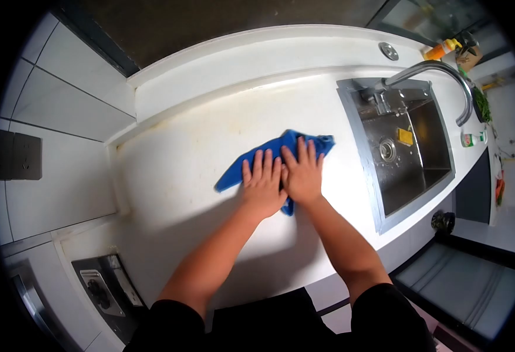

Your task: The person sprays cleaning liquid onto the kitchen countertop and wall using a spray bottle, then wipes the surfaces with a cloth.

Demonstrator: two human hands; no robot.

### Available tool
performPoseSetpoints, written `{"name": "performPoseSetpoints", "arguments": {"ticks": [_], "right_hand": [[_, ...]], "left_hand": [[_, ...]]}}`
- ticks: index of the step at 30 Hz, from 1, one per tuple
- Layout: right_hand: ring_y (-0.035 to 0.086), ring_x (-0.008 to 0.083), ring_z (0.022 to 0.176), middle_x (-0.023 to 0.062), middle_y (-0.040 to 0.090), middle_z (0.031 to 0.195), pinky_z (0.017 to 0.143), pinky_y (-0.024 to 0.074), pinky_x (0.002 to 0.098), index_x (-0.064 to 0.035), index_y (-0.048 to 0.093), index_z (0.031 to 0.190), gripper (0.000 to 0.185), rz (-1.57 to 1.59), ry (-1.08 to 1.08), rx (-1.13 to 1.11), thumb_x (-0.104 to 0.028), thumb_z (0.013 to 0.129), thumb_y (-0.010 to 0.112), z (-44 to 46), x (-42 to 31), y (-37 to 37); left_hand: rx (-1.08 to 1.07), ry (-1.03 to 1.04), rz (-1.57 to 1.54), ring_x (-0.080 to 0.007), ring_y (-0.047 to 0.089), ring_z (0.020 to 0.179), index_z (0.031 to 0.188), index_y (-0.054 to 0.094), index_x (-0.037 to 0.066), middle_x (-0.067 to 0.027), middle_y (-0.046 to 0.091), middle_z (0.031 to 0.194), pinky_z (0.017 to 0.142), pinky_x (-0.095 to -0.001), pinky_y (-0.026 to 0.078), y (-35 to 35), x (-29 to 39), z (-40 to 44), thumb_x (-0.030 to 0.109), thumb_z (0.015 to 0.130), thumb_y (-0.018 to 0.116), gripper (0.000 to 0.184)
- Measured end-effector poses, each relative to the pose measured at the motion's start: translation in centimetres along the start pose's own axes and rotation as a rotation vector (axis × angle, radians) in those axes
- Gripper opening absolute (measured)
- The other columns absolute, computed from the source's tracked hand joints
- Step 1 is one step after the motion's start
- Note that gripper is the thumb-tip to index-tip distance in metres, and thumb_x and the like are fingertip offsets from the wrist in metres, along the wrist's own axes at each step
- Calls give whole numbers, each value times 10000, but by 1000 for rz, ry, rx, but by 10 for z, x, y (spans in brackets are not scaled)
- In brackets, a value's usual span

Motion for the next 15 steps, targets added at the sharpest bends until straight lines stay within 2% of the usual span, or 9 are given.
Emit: {"name": "performPoseSetpoints", "arguments": {"ticks": [5,7,11,12,13,15], "right_hand": [[284,484,1318,262,355,1416,1013,272,648,-146,529,1293,518,-111,122,110,-366,823,534,73,68,8],[285,481,1319,255,354,1418,1016,286,633,-145,513,1307,541,-150,243,148,-384,822,531,105,92,14],[365,452,1257,219,428,1345,984,321,609,-124,530,1281,520,-204,309,180,-387,832,535,149,107,23],[364,452,1259,220,428,1348,989,315,606,-115,532,1279,516,-216,296,205,-378,835,539,153,106,31],[363,452,1260,220,428,1350,994,309,603,-106,533,1276,512,-227,281,230,-369,837,543,157,105,39],[369,452,1258,219,442,1347,1003,298,600,-68,538,1263,499,-175,211,249,-333,841,552,163,90,48]], "left_hand": [[46,35,27,-347,96,1426,1448,327,112,-147,188,1537,1074,-664,-2,4,17,101,460,850,490,711],[30,41,17,-334,102,1427,1453,326,143,-136,191,1539,1075,-666,8,-1,19,142,453,861,470,683],[22,91,9,-276,97,1440,1463,302,142,-111,167,1554,1122,-582,12,-8,6,187,407,902,405,629],[5,110,5,-262,106,1441,1457,302,95,-108,192,1548,1149,-503,33,-12,1,187,363,924,368,600],[5,87,13,-262,106,1441,1457,302,95,-108,192,1548,1149,-503,33,-11,-6,185,363,924,368,600],[57,68,21,-258,100,1444,1452,288,41,-108,202,1546,1164,-432,52,-7,-17,180,310,938,337,582]]}}
Point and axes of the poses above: each hand's wrist, its own z-axis towards the middle knuckle, its own y-axis out of the palm, x = y × z, the point moved 1 cm from there along z, towards the middle knuckle
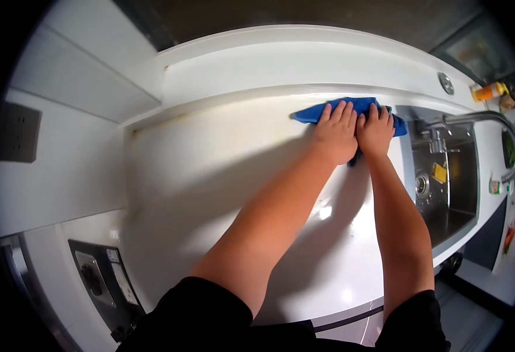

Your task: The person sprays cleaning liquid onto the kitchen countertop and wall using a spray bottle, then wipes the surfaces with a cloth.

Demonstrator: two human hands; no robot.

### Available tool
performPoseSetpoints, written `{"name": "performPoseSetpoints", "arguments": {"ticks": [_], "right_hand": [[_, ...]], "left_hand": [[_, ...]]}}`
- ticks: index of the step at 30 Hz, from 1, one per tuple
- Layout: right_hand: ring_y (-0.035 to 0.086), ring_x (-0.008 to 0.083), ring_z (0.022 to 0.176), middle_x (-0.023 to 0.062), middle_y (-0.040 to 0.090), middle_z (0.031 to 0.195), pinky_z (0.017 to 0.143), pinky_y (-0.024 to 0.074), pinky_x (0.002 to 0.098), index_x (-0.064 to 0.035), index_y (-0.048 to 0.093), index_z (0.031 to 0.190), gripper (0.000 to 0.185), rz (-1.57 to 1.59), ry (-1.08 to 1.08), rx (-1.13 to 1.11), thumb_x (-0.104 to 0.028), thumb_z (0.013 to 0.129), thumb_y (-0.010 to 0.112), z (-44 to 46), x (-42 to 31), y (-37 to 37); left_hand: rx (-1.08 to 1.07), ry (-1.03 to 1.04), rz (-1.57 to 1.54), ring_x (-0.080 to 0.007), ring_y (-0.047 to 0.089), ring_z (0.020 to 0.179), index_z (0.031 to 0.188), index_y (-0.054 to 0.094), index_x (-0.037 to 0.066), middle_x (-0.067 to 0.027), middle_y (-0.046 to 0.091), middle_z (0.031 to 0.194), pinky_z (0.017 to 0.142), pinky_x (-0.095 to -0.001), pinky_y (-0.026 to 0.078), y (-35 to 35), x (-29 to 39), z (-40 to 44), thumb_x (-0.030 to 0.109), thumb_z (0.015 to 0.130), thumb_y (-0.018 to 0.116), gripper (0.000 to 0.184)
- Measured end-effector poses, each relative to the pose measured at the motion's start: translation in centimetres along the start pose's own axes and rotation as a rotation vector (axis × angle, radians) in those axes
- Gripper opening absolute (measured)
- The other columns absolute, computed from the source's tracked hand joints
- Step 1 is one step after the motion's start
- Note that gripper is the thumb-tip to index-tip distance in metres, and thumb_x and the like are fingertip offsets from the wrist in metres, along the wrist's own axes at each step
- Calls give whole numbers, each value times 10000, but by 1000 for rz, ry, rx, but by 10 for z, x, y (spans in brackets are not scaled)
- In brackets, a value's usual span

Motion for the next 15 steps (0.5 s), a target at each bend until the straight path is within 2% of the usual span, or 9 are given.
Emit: {"name": "performPoseSetpoints", "arguments": {"ticks": [1,2,5,9,11,12,15], "right_hand": [[375,449,1251,218,450,1337,1000,300,602,-61,544,1255,494,17,-25,9,-329,840,555,-1,-14,2],[382,446,1245,217,459,1326,997,301,604,-55,550,1247,489,32,-48,22,-324,840,559,-1,-27,3],[399,434,1220,215,480,1288,948,329,612,-58,563,1230,476,42,-99,57,-320,832,574,-9,-80,9],[424,414,1164,219,500,1203,915,339,592,-28,578,1116,416,127,-111,123,-284,790,620,-35,-162,11],[437,400,1120,213,512,1134,881,341,580,-24,569,1041,378,209,-130,161,-266,761,645,-52,-207,5],[419,404,1145,212,509,1145,901,328,587,-15,561,1021,360,247,-123,92,-261,771,639,-60,-230,2],[407,396,1171,206,504,1162,924,314,590,-3,560,1083,404,264,-183,-16,-283,797,614,-82,-293,-7]], "left_hand": [[129,-17,37,-261,214,1405,1410,354,9,-117,311,1495,1145,-384,151,-4,-6,-6,247,921,352,544],[134,-31,41,-261,214,1405,1410,354,9,-117,311,1495,1145,-384,151,-8,-15,-12,247,921,352,544],[124,-130,41,-246,427,1203,1280,506,11,-110,506,1277,1021,-360,314,-31,-46,-36,190,865,405,463],[132,-201,66,-256,422,1244,1286,503,12,-128,503,1304,1046,-368,315,-49,-105,-84,206,880,400,462],[252,-220,155,-268,408,1288,1295,496,11,-143,484,1345,1072,-389,312,-55,-138,-111,227,895,397,464],[259,-233,157,-268,408,1288,1295,496,11,-143,484,1345,1072,-389,312,-61,-155,-126,227,895,397,464],[173,-297,179,-265,343,1352,1330,468,24,-131,424,1418,1110,-411,260,-82,-199,-171,209,909,381,468]]}}
Point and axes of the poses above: each hand's wrist, its own z-axis towards the middle knuckle, its own y-axis out of the palm, x = y × z, the point moved 1 cm from there along z, towards the middle knuckle
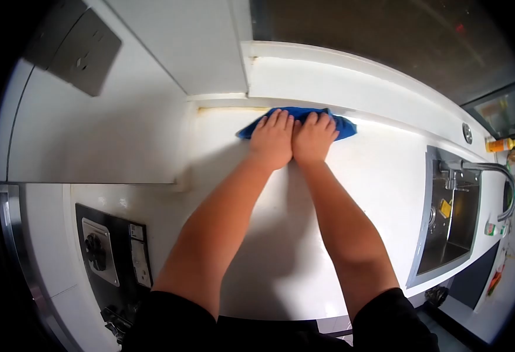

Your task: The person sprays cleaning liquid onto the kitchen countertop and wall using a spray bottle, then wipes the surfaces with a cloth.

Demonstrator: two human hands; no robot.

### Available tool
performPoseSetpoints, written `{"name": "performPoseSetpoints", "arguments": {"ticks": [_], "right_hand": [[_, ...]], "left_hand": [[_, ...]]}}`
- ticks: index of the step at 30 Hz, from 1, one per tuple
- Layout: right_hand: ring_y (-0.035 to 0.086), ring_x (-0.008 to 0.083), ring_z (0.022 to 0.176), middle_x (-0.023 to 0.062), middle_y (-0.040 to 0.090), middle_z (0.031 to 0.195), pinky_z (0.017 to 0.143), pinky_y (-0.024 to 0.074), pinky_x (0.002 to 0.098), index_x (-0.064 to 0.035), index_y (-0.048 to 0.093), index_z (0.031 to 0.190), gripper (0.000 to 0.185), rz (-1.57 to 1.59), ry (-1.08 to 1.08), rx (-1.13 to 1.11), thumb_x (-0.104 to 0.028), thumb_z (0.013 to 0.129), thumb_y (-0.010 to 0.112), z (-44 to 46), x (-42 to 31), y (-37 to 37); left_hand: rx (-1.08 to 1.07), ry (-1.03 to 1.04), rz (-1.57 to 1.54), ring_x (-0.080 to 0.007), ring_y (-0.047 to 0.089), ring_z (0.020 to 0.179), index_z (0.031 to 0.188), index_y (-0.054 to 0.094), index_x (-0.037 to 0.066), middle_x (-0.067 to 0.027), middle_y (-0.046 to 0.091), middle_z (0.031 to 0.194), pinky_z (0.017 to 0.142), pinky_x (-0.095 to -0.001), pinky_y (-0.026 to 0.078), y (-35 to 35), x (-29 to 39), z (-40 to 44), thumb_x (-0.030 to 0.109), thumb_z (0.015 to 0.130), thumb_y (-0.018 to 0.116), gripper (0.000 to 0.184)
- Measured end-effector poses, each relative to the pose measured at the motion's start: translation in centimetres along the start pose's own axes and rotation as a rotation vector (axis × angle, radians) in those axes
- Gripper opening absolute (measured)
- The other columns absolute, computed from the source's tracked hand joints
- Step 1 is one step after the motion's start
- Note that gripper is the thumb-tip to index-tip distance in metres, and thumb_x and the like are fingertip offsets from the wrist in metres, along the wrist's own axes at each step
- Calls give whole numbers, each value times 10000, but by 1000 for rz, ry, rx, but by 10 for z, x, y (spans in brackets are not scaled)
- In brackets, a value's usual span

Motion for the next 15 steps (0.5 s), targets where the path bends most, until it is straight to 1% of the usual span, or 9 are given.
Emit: {"name": "performPoseSetpoints", "arguments": {"ticks": [2,3,5,7,8,9,11,12,15], "right_hand": [[400,380,1193,186,506,1178,948,304,580,-3,553,1167,464,-83,-25,-102,-317,826,580,-8,-35,6],[400,380,1193,186,506,1178,948,304,580,-3,553,1167,464,-85,-34,-103,-317,826,580,-12,-50,8],[444,368,1121,154,523,1167,904,350,526,-48,596,1099,391,-45,-153,-125,-320,818,589,-18,-78,12],[446,354,1130,137,526,1179,906,353,515,-80,605,1120,372,30,-234,-170,-302,823,576,-25,-109,21],[449,344,1135,129,525,1193,905,355,509,-101,613,1127,353,60,-261,-248,-286,832,555,-25,-123,22],[452,333,1133,115,526,1212,910,356,495,-118,618,1133,332,76,-293,-272,-252,843,530,-26,-137,23],[458,315,1130,97,527,1228,923,352,487,-128,621,1143,323,137,-337,-254,-221,853,512,-27,-151,29],[458,315,1130,97,527,1228,923,352,487,-128,621,1143,323,127,-327,-248,-221,853,512,-26,-149,30],[463,289,1127,81,529,1232,938,352,463,-131,619,1155,325,189,-411,-220,-197,858,503,-23,-137,28]], "left_hand": [[-22,-22,19,-277,351,1346,1329,460,4,-147,424,1415,1096,-419,283,-8,-32,-14,223,912,371,480],[-18,-30,14,-277,351,1346,1329,460,4,-147,424,1415,1096,-419,283,-12,-47,-20,223,912,371,480],[-71,-126,88,-300,345,1348,1334,440,-25,-180,410,1416,1093,-425,290,-22,-75,-32,235,914,365,499],[-155,-206,154,-329,340,1348,1349,408,-54,-222,380,1425,1095,-415,290,-38,-101,-45,238,916,362,524],[-254,-258,217,-339,335,1350,1362,381,-72,-244,355,1435,1095,-392,297,-50,-109,-49,230,915,375,540],[-249,-251,212,-339,335,1350,1362,381,-72,-244,355,1435,1095,-392,297,-51,-117,-51,230,915,375,540],[-314,-231,300,-325,363,1337,1352,369,-102,-256,369,1422,1091,-385,319,-54,-127,-52,215,881,404,568],[-343,-234,313,-338,360,1336,1358,354,-110,-261,357,1428,1099,-383,308,-53,-126,-49,209,890,386,567],[-319,-259,335,-363,370,1324,1342,379,-114,-276,386,1402,1100,-402,299,-44,-122,-42,205,886,388,557]]}}
Point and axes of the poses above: each hand's wrist, its own z-axis towards the middle knuckle, its own y-axis out of the palm, x = y × z, the point moved 1 cm from there along z, towards the middle knuckle
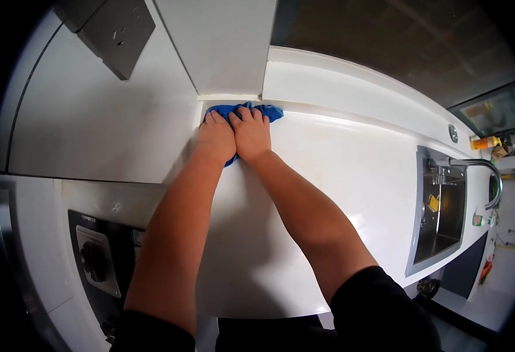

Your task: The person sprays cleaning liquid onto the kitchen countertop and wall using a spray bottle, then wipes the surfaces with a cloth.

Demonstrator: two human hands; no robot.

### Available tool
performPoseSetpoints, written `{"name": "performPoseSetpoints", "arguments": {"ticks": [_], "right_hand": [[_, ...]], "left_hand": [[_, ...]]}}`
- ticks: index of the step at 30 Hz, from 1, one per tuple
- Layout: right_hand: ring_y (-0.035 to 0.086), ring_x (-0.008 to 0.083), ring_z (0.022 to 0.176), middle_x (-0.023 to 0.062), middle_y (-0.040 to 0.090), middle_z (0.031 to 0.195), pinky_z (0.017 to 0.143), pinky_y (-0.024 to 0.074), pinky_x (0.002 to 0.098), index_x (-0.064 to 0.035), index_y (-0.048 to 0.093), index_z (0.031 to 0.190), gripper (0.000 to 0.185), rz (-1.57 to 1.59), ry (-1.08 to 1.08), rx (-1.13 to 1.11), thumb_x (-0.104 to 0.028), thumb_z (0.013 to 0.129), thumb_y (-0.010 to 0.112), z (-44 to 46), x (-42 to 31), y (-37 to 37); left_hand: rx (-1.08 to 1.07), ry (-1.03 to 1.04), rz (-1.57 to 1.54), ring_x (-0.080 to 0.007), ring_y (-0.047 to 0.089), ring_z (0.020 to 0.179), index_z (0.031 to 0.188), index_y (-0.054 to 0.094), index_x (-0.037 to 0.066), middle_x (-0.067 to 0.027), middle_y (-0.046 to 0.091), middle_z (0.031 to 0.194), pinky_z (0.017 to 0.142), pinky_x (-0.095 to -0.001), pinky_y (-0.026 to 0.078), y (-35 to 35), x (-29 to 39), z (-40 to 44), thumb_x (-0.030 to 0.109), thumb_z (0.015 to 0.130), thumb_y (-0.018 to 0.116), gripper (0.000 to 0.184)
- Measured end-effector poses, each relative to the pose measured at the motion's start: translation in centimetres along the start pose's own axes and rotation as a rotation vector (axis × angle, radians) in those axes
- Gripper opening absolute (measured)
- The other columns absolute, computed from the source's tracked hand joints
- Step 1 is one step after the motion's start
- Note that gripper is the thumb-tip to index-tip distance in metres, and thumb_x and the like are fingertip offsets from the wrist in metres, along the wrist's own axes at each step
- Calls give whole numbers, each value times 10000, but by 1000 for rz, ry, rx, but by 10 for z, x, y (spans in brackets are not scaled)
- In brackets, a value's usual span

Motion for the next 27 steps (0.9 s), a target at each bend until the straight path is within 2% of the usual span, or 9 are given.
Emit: {"name": "performPoseSetpoints", "arguments": {"ticks": [4,7,11,14,16,18,21,25,27], "right_hand": [[498,280,1091,78,558,1185,897,397,441,-127,621,1133,317,-5,-28,-33,-190,842,512,-1,15,-13],[516,287,1058,89,568,1121,867,424,445,-103,617,1057,269,-80,18,-22,-205,839,496,-16,44,-21],[503,363,1091,189,559,1170,945,394,461,-50,619,1121,351,-76,-3,98,-158,791,570,-56,107,-53],[457,434,1133,287,479,1241,979,362,509,-34,632,1096,428,-272,153,200,-266,741,683,-81,104,-91],[461,436,1142,302,495,1224,986,355,509,-4,599,1125,437,-206,317,156,-225,752,649,-85,108,-73],[473,439,1133,293,524,1201,996,350,502,24,561,1153,443,-232,148,95,-176,759,598,-64,100,-45],[453,450,1153,253,535,1209,978,358,502,25,579,1132,401,-183,-44,122,-130,764,543,-21,54,-9],[421,481,1172,236,512,1229,943,361,538,17,565,1164,416,-181,81,120,-130,776,536,-15,27,0],[417,470,1187,234,501,1247,961,359,525,15,563,1162,417,-171,-49,117,-140,776,566,-19,34,0]], "left_hand": [[31,65,81,-384,377,1313,1307,424,-116,-290,428,1363,1099,-424,289,11,9,11,212,875,399,543],[135,137,-134,-398,381,1306,1260,467,-121,-301,450,1337,1095,-453,281,1,44,6,222,867,411,525],[292,252,-346,-395,364,1315,1259,484,-99,-297,418,1367,1089,-482,278,-4,111,-1,196,875,396,492],[333,280,-336,-386,359,1317,1254,497,-90,-288,406,1379,1084,-478,288,-1,143,-18,191,880,399,478],[367,238,-311,-389,355,1315,1255,501,-86,-279,396,1390,1083,-468,292,1,136,-36,229,863,462,504],[83,172,-516,-397,332,1326,1279,476,-85,-273,368,1411,1085,-462,290,-7,110,-56,273,821,541,585],[264,9,-472,-399,311,1336,1307,441,-87,-272,331,1435,1093,-457,278,17,76,-95,296,774,596,675],[263,2,-417,-410,290,1347,1345,398,-80,-269,295,1458,1111,-461,244,22,57,-118,278,751,611,726],[248,-4,-418,-405,289,1348,1342,403,-77,-265,304,1454,1112,-466,241,18,57,-118,267,752,612,714]]}}
Point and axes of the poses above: each hand's wrist, its own z-axis towards the middle knuckle, its own y-axis out of the palm, x = y × z, the point moved 1 cm from there along z, towards the middle knuckle
